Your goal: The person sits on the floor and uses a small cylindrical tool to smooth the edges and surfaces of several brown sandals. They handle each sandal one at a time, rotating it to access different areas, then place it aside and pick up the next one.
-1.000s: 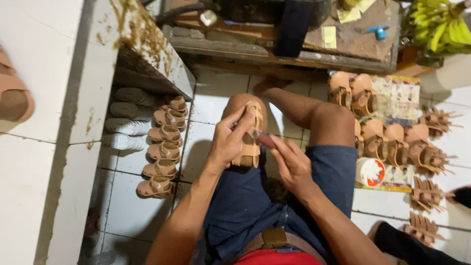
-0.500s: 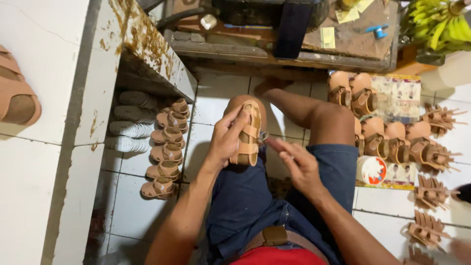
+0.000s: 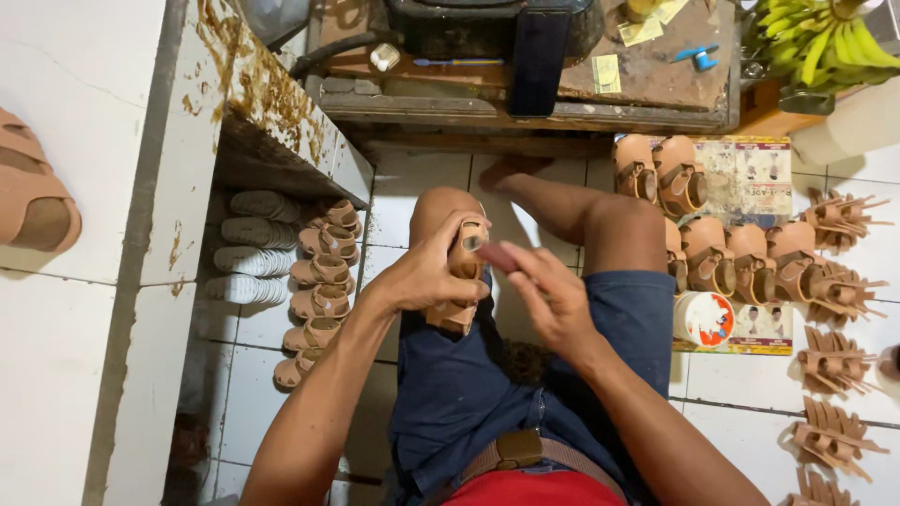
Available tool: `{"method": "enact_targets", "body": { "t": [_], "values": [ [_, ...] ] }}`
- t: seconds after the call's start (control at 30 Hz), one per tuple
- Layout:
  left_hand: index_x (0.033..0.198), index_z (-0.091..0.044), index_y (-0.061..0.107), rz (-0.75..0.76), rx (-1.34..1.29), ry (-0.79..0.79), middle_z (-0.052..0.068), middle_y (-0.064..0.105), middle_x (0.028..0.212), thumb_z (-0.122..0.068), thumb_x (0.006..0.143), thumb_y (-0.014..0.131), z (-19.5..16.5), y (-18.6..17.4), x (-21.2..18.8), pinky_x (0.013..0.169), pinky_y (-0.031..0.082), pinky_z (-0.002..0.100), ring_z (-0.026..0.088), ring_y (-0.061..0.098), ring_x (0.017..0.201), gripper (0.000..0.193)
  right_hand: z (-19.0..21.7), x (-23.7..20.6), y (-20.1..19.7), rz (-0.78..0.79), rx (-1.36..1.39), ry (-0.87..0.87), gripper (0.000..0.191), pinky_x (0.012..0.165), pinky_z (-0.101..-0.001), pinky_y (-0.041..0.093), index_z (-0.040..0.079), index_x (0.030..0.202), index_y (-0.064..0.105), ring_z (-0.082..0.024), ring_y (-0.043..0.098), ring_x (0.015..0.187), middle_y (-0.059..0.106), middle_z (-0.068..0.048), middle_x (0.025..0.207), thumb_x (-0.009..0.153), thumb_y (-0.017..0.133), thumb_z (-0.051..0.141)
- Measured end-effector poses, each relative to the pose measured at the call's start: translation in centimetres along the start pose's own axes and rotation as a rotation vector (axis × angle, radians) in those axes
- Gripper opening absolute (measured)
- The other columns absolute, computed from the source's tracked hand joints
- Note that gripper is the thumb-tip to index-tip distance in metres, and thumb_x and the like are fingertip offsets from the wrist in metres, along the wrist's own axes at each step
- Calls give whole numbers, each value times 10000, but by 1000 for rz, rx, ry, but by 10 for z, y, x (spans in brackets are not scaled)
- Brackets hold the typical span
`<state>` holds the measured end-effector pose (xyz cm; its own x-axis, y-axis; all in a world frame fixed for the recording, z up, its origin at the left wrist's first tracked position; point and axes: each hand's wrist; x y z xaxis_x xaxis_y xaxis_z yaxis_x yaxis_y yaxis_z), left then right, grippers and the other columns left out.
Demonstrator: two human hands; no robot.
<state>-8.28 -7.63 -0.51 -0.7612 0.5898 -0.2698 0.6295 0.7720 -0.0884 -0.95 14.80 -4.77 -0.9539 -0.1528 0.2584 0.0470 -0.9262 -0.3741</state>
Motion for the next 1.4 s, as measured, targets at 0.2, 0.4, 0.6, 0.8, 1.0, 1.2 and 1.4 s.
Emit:
{"method": "enact_targets", "body": {
  "t": [0.2, 0.4, 0.6, 0.8, 1.0, 1.2, 1.4],
  "values": [
    [1402, -71, 443, 7, 6, 44, 97, 635, 1131, -129, 713, 812, 9, 2, 1, 847, 558, 322, 180, 650, 1003, 784, 7, 11, -12, 29, -154, -197, 365, 712, -309, 502, 29, 1345, 643, -208, 622, 817, 636, -118, 967, 982, 648, -2],
    [1365, -82, 462, 38, -89, 5, 81, 626, 1057, -115, 697, 789, 12, 3, 2, 785, 568, 327, 166, 651, 934, 745, 5, 6, -12, -31, -93, -106, 353, 706, -303, 509, 23, 1345, 643, -205, 629, 815, 643, -115, 989, 993, 647, -9],
    [1358, -78, 467, 17, -40, 118, 55, 595, 1109, -94, 713, 803, 13, 2, 2, 836, 545, 307, 153, 614, 998, 728, 8, 9, -14, 33, -152, -139, 363, 689, -296, 504, 29, 1331, 663, -200, 615, 770, 632, -106, 948, 969, 677, -2],
    [1350, -84, 475, 39, -71, 64, 61, 619, 1048, -112, 703, 796, 14, 3, 3, 806, 546, 307, 165, 630, 943, 723, 8, 5, -18, -44, -146, -127, 354, 684, -304, 498, 20, 1325, 659, -203, 614, 774, 633, -115, 935, 973, 677, -6],
    [1369, -81, 469, 38, -89, 123, 53, 610, 1085, -89, 723, 774, 14, 2, 3, 812, 549, 295, 154, 626, 963, 715, 8, 4, -8, 22, -147, -120, 342, 682, -301, 499, 1, 1308, 665, -193, 622, 764, 644, -113, 911, 967, 673, -11],
    [1350, -84, 477, 41, -99, 76, 54, 616, 1043, -104, 703, 782, 21, 2, 3, 783, 548, 302, 158, 629, 921, 715, 1, -2, -13, -41, -99, -78, 366, 696, -283, 514, 20, 1348, 650, -184, 626, 795, 663, -105, 970, 984, 651, -19],
    [1411, -52, 490, 4, -72, 273, 89, 601, 1184, -144, 765, 829, 13, -3, 2, 977, 514, 327, 196, 610, 1107, 735, -1, -2, -1, 20, -116, -59, 374, 710, -288, 512, 39, 1342, 666, -176, 627, 807, 659, -107, 960, 971, 663, -10]
  ]
}}
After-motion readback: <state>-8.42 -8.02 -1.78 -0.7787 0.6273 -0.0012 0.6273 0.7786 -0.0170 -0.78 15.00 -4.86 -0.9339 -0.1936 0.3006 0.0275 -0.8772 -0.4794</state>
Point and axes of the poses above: each hand's wrist, its own x-axis towards the middle knuckle, its own y-axis out of the palm, z = x × y
